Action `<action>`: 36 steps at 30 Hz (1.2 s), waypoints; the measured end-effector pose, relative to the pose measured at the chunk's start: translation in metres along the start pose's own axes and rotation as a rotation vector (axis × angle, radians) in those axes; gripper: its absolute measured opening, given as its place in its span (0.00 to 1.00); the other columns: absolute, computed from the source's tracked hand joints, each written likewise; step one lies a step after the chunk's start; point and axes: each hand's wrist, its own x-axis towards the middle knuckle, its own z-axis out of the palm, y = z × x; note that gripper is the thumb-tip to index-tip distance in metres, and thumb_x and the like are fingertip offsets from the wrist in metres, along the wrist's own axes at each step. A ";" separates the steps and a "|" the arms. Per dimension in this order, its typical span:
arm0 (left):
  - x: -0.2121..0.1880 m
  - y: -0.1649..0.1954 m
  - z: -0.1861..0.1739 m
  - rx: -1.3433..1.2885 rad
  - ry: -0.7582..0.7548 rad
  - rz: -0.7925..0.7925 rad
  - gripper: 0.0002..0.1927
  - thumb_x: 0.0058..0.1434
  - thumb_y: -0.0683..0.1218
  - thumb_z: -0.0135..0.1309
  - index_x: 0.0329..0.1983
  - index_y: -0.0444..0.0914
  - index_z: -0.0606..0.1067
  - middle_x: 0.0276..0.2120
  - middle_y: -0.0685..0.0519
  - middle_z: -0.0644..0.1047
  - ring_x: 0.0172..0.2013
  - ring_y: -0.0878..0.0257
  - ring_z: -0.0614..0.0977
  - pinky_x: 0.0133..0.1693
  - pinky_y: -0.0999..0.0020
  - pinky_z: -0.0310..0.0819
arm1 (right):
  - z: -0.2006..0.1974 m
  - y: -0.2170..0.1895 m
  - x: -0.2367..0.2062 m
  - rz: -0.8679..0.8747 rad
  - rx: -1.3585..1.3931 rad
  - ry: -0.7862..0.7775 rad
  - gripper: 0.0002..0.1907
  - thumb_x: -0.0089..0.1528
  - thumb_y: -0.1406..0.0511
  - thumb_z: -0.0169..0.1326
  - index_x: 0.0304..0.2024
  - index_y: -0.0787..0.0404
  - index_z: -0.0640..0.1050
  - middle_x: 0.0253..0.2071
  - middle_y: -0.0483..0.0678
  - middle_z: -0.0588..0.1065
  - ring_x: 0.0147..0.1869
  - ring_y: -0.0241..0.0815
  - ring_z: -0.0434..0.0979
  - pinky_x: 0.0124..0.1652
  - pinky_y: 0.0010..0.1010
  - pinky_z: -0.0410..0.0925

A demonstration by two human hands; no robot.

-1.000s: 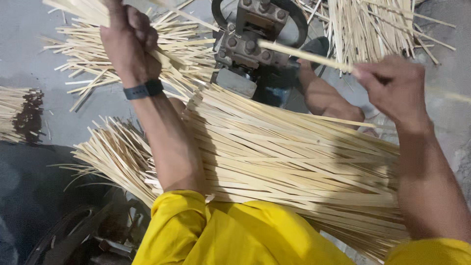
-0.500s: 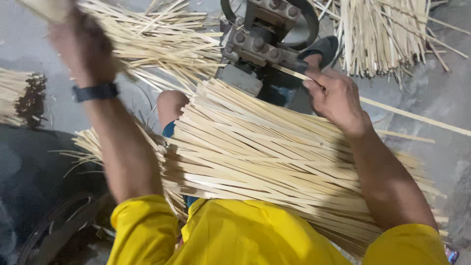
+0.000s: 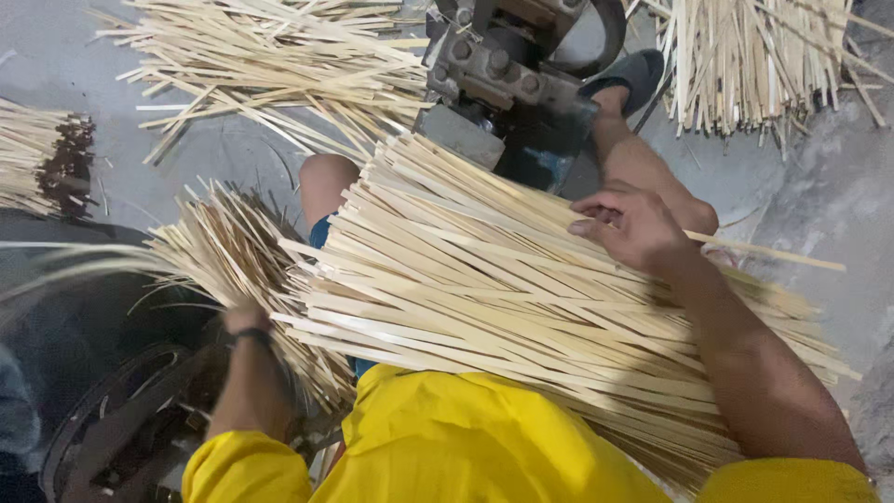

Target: The person sits on the floor in front of a bamboo slat-splitting machine, feeding bamboo strips one at a time through the machine's rollers by hand. Each processed strip is pulled out and laid onto a growing pile of finished slats beside them.

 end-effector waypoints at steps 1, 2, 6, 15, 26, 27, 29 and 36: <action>-0.008 0.004 0.017 0.291 -0.117 0.149 0.27 0.74 0.63 0.41 0.61 0.39 0.74 0.53 0.46 0.77 0.55 0.54 0.77 0.58 0.53 0.65 | 0.002 -0.002 -0.003 -0.041 0.014 0.013 0.16 0.58 0.63 0.66 0.47 0.62 0.84 0.39 0.55 0.80 0.39 0.40 0.80 0.40 0.30 0.72; -0.015 0.006 0.027 0.359 -0.134 0.178 0.30 0.73 0.64 0.40 0.63 0.39 0.74 0.57 0.44 0.78 0.59 0.51 0.77 0.63 0.51 0.64 | 0.003 -0.005 -0.006 -0.068 0.005 0.050 0.14 0.60 0.63 0.65 0.46 0.62 0.84 0.38 0.54 0.80 0.39 0.39 0.80 0.41 0.29 0.72; -0.002 0.023 -0.009 0.212 0.020 -0.052 0.56 0.60 0.81 0.41 0.71 0.30 0.59 0.72 0.33 0.56 0.74 0.40 0.53 0.69 0.47 0.46 | -0.007 -0.018 -0.016 -0.146 0.001 0.130 0.09 0.64 0.65 0.61 0.44 0.63 0.83 0.40 0.50 0.80 0.41 0.38 0.81 0.43 0.29 0.73; -0.013 0.157 -0.257 -1.209 0.599 1.007 0.24 0.73 0.42 0.63 0.67 0.29 0.70 0.58 0.40 0.78 0.57 0.54 0.83 0.57 0.64 0.84 | 0.002 -0.022 -0.023 -0.206 -0.224 0.192 0.09 0.60 0.65 0.63 0.40 0.63 0.84 0.38 0.54 0.81 0.42 0.48 0.82 0.43 0.36 0.72; -0.078 0.336 -0.290 -2.184 -0.204 0.989 0.15 0.65 0.49 0.57 0.49 0.35 0.74 0.41 0.46 0.81 0.39 0.53 0.84 0.37 0.59 0.80 | -0.061 0.025 -0.054 0.373 0.009 0.298 0.07 0.65 0.63 0.62 0.43 0.59 0.86 0.32 0.47 0.81 0.28 0.35 0.76 0.27 0.28 0.70; -0.080 0.341 -0.282 -2.199 -0.207 0.957 0.15 0.66 0.49 0.58 0.48 0.34 0.74 0.40 0.46 0.80 0.38 0.54 0.83 0.37 0.59 0.79 | -0.069 0.034 -0.058 0.291 0.047 0.345 0.07 0.65 0.64 0.63 0.42 0.60 0.85 0.32 0.47 0.81 0.28 0.33 0.75 0.27 0.27 0.68; -0.081 0.347 -0.272 -2.201 -0.214 0.873 0.15 0.66 0.48 0.59 0.47 0.33 0.74 0.38 0.47 0.80 0.37 0.56 0.82 0.35 0.62 0.77 | -0.078 0.053 -0.060 0.210 0.045 0.412 0.06 0.66 0.65 0.63 0.42 0.61 0.85 0.31 0.48 0.80 0.28 0.32 0.73 0.27 0.26 0.66; -0.080 0.342 -0.235 -2.179 -0.248 0.811 0.19 0.60 0.52 0.67 0.44 0.34 0.77 0.31 0.52 0.79 0.29 0.67 0.76 0.25 0.74 0.66 | -0.076 0.073 -0.038 0.243 -0.053 0.465 0.09 0.69 0.63 0.64 0.45 0.63 0.85 0.25 0.48 0.78 0.27 0.31 0.71 0.27 0.27 0.66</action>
